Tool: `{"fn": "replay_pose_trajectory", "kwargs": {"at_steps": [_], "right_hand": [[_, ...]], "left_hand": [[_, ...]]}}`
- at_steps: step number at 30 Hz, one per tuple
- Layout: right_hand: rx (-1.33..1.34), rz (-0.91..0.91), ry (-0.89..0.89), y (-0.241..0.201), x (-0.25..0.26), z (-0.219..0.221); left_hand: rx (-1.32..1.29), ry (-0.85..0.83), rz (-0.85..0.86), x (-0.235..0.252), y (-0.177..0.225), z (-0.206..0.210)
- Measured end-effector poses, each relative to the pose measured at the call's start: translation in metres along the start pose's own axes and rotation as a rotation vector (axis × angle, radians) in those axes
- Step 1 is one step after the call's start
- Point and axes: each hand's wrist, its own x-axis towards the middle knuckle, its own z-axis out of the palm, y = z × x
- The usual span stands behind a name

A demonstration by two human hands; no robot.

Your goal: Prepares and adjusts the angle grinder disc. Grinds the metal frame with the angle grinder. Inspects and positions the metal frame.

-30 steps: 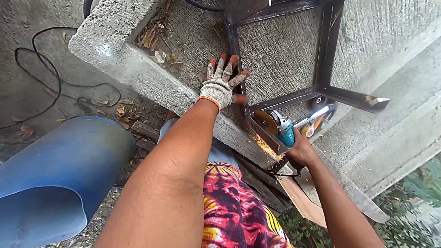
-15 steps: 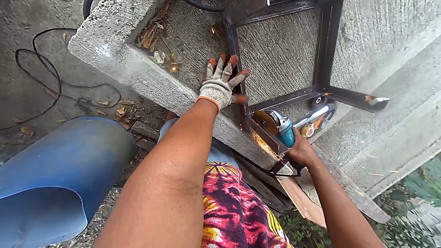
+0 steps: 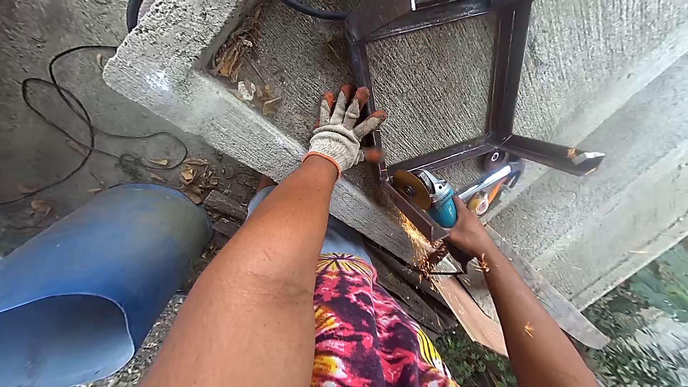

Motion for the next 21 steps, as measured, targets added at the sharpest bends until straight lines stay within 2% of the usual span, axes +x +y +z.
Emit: {"fn": "replay_pose_trajectory", "kwargs": {"at_steps": [21], "right_hand": [[-0.011,0.005,-0.006,0.0005,0.0006,0.0]], "left_hand": [[0.017,-0.019,-0.003,0.0002,0.0005,-0.0012]]}}
